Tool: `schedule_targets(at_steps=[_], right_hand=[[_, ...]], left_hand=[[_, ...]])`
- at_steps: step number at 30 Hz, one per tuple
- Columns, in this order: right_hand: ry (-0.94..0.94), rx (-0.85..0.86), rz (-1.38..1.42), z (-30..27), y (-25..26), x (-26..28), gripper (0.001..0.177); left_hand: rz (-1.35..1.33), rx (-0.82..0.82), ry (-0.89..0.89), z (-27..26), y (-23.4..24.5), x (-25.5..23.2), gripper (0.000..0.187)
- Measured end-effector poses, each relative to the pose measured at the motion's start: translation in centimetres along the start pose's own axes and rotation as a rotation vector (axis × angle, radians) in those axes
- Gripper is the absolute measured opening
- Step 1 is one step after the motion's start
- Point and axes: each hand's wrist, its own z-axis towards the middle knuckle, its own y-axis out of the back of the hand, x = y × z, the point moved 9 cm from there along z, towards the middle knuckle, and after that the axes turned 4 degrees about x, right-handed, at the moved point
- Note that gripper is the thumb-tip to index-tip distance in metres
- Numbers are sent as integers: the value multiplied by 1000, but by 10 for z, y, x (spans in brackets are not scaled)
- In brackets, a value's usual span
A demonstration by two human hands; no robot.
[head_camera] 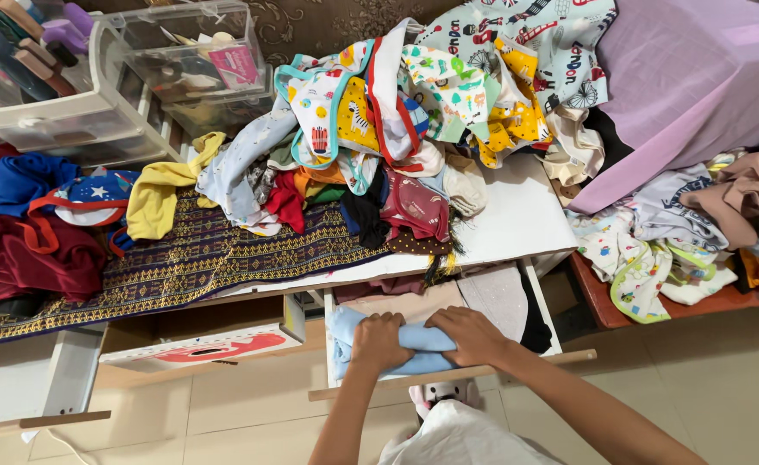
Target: The person organizes a pile of baby clothes by folding them and placing them into the drawers of a wooden dresser.
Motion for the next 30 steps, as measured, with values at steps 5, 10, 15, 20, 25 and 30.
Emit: schedule_targets(at_steps=[5, 10, 15, 20, 25, 30], right_hand=[[-7, 3, 49, -7, 4, 10, 53], [-45, 1, 121, -16, 1, 12, 51], [-89, 30, 157, -25, -7, 12, 51], [-123, -92, 185, -21, 11, 7, 56], [-340, -72, 146, 1, 22, -20, 60], [-204, -66, -235, 26, 12, -19, 59]], left_hand=[[-59, 24, 15, -8, -2, 0, 54], [-74, 225, 116, -9, -11, 4, 59], [-77, 308, 112, -6, -22, 6, 66], [-13, 233, 40, 5, -17, 7, 78], [-97, -20, 83, 15, 7, 21, 110], [-151, -237, -7, 14, 9, 22, 84]])
